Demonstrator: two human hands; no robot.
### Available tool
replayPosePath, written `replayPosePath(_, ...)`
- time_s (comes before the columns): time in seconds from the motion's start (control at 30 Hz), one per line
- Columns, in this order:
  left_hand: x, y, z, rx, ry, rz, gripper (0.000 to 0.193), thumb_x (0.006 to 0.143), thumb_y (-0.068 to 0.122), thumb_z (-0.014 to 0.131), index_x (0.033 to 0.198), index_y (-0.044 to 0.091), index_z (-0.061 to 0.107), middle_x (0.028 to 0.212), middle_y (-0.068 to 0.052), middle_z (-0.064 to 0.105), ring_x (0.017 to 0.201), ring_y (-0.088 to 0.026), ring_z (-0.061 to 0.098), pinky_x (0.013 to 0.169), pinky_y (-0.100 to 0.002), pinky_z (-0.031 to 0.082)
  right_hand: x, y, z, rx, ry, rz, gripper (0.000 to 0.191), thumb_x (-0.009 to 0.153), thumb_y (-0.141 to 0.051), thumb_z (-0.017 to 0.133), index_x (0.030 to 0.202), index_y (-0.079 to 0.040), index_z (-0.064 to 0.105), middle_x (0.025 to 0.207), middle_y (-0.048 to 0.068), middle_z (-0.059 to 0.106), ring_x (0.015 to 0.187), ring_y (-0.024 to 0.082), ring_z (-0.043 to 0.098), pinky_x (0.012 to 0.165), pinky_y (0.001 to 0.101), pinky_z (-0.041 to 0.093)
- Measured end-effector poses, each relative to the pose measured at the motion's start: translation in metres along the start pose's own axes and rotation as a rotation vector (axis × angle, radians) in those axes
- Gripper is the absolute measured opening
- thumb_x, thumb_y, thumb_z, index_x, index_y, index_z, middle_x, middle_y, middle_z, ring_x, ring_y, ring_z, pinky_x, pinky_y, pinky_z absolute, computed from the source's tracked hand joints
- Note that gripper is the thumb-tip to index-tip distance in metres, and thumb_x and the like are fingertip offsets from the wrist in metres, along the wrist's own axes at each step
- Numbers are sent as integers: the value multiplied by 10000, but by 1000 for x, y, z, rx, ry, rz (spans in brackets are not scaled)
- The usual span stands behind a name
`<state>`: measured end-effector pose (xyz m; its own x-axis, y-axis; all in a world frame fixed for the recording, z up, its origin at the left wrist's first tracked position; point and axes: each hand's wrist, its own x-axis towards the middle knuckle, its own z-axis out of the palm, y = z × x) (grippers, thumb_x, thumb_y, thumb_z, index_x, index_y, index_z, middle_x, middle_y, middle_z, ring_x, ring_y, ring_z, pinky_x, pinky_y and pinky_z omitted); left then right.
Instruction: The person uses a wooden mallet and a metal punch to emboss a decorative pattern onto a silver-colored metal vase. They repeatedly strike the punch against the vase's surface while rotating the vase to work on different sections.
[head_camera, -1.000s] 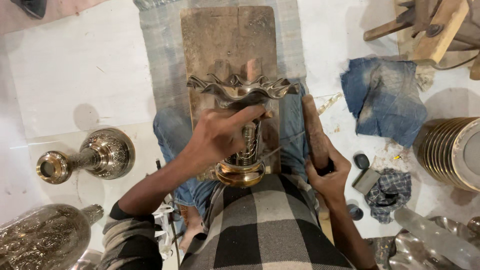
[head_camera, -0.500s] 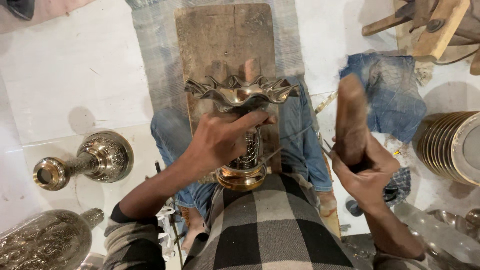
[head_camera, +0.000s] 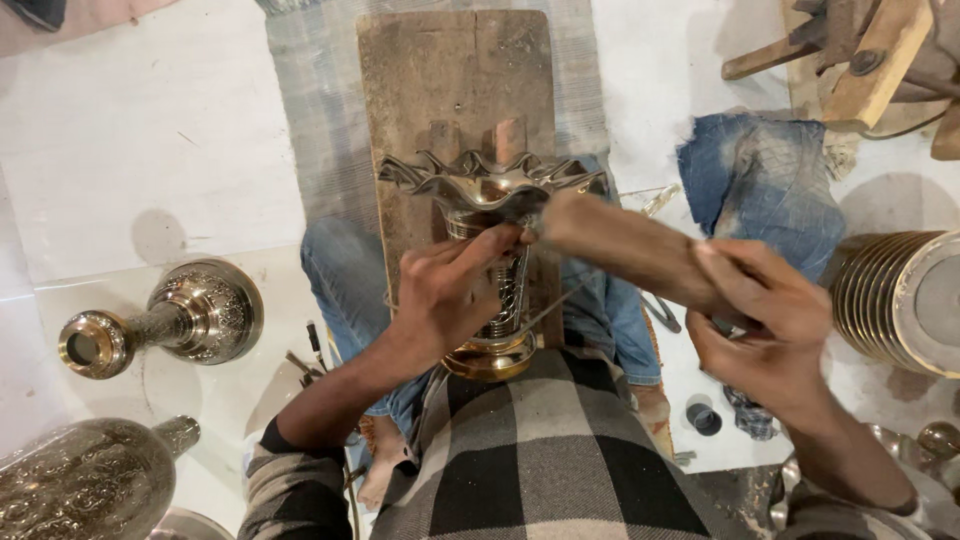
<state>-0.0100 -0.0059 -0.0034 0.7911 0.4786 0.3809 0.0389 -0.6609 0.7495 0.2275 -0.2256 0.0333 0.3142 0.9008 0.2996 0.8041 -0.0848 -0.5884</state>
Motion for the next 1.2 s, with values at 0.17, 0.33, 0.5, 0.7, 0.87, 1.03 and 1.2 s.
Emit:
replayPosePath(0.17, -3, 0, -1, 118, -32, -5, 524, 776, -83, 667, 1265, 99, 635, 967, -104, 792, 776, -211, 773, 641, -343, 618, -11, -3, 6, 80, -1, -16, 661, 740, 63, 692, 1372, -126, 654, 1203, 168, 701, 936, 204, 724, 706, 273, 621)
replayPosePath(0.33, -3, -8, -6, 50, -67, -34, 541, 742, -86, 663, 1248, 104, 640, 914, -91, 787, 761, -216, 776, 611, -347, 608, -26, -14, 15, 83, -50, 168, 655, 700, 90, 699, 1333, -77, 681, 1167, 157, 722, 849, 168, 710, 695, 265, 580)
replayPosePath(0.5, -3, -18, -8, 111, -43, 29, 565, 792, -98, 655, 1301, 147, 640, 981, -91, 780, 802, -206, 778, 611, -313, 637, -38, -13, 38, 390, 171, 282, 659, 756, 55, 737, 1404, -4, 629, 1204, 128, 694, 1031, 133, 668, 886, 247, 537)
replayPosePath(0.7, 0, -36, -15, 147, -315, 11, 628, 801, -131, 570, 1333, 197, 634, 882, -40, 810, 536, -139, 692, 396, -299, 526, -42, -9, 42, 285, 223, 183, 622, 757, 51, 752, 1369, 28, 642, 1167, 153, 701, 966, 141, 684, 807, 241, 546)
replayPosePath(0.87, -3, -36, -17, 151, -242, 93, 581, 817, -112, 577, 1302, 201, 645, 814, -39, 773, 497, -140, 639, 399, -275, 524, -30, -11, 41, -178, 127, -76, 560, 760, 55, 728, 1309, -51, 692, 1163, 198, 721, 912, 221, 709, 685, 311, 597)
replayPosePath(1.03, -10, -29, -22, 68, -32, 63, 533, 791, -56, 633, 1282, 150, 656, 829, -61, 750, 621, -164, 701, 518, -304, 571, -9, -25, 25, 107, 98, 40, 616, 754, 6, 732, 1348, -139, 653, 1105, 119, 688, 860, 162, 682, 668, 272, 569)
replayPosePath(1.2, -24, -23, -20, 59, 39, -81, 590, 761, -77, 655, 1313, 131, 668, 822, -73, 763, 649, -178, 734, 564, -324, 592, 10, -44, 1, 51, -116, 127, 683, 741, 40, 698, 1404, -110, 624, 1255, 156, 683, 828, 119, 694, 684, 227, 608)
